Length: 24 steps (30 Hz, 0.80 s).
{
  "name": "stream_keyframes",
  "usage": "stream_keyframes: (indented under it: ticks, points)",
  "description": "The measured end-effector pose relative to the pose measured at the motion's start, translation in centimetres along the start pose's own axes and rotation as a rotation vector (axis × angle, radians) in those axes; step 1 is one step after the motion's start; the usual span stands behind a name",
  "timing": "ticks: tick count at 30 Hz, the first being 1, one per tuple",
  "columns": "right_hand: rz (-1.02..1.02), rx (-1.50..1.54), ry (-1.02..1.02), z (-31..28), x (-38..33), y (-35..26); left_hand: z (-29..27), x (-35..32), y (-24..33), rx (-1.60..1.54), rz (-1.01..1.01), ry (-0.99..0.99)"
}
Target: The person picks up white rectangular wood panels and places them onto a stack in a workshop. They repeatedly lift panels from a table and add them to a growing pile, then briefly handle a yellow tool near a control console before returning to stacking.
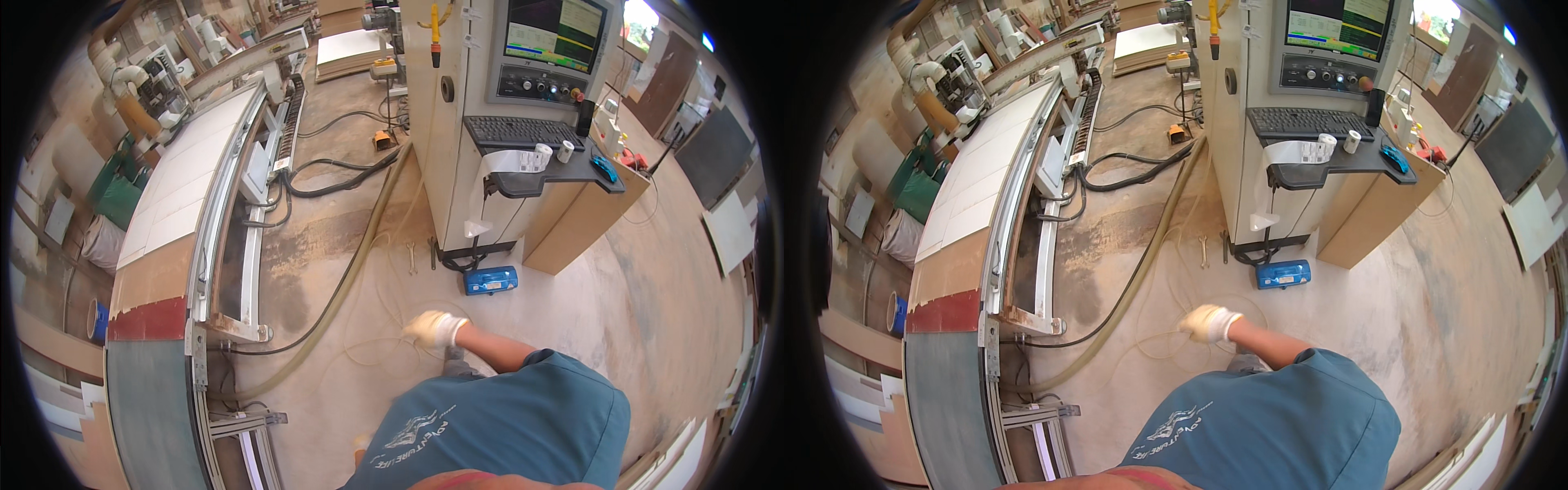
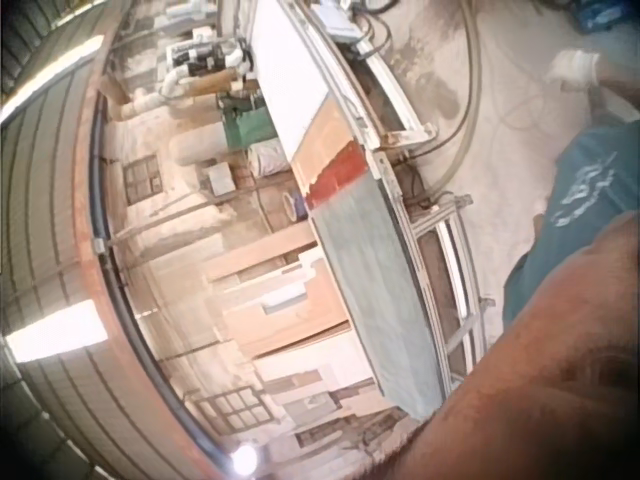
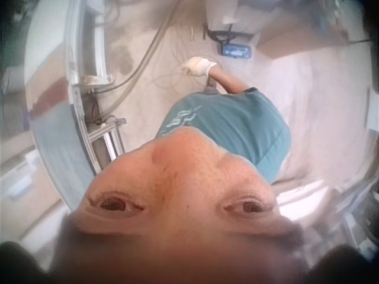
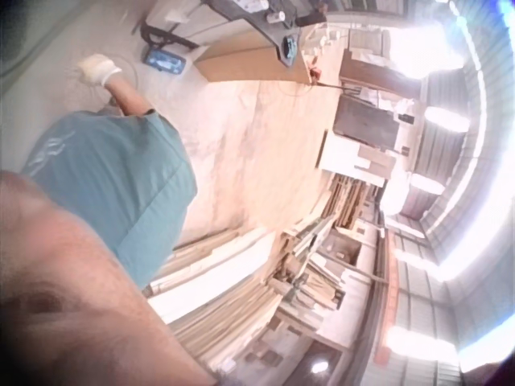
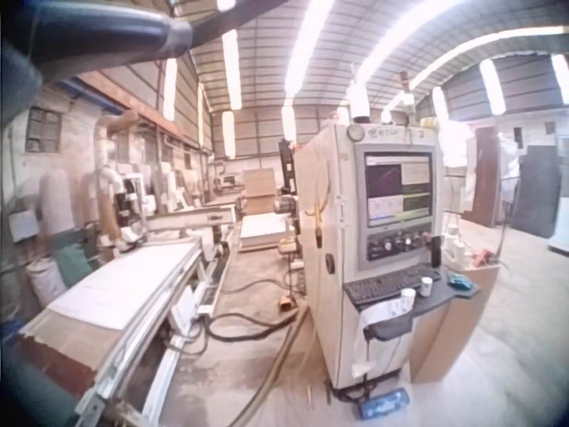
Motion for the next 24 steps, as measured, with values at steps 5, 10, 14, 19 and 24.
stream_keyframes:
  ticks: [5,10,14,19,24]
  points:
    - [0.145,-0.038,0.338,-6.6,-3.1,2.5,-1.7,2.8,4.0,-0.062,0.080,-0.026]
    - [0.181,-0.049,0.592,-13.6,-3.8,4.6,-2.8,5.5,15.1,-0.126,0.344,-0.030]
    - [-0.070,0.051,1.079,-24.9,0.2,8.4,-3.0,5.4,26.2,-0.128,0.518,-0.049]
    - [0.225,0.233,1.529,-44.4,6.1,15.2,-1.9,0.5,43.9,-0.352,0.766,0.040]
    - [0.028,1.189,1.155,-56.0,9.2,19.9,-1.7,-9.5,61.2,-0.467,0.992,0.124]
Point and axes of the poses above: each hand's wrist, its own x-axis towards the middle knuckle, its own z-axis out of the palm, y = z × x, the point moved 1 cm from there along x, towards the middle knuckle, and after that the axes turned 11 degrees about x, right-handed, at the moved point
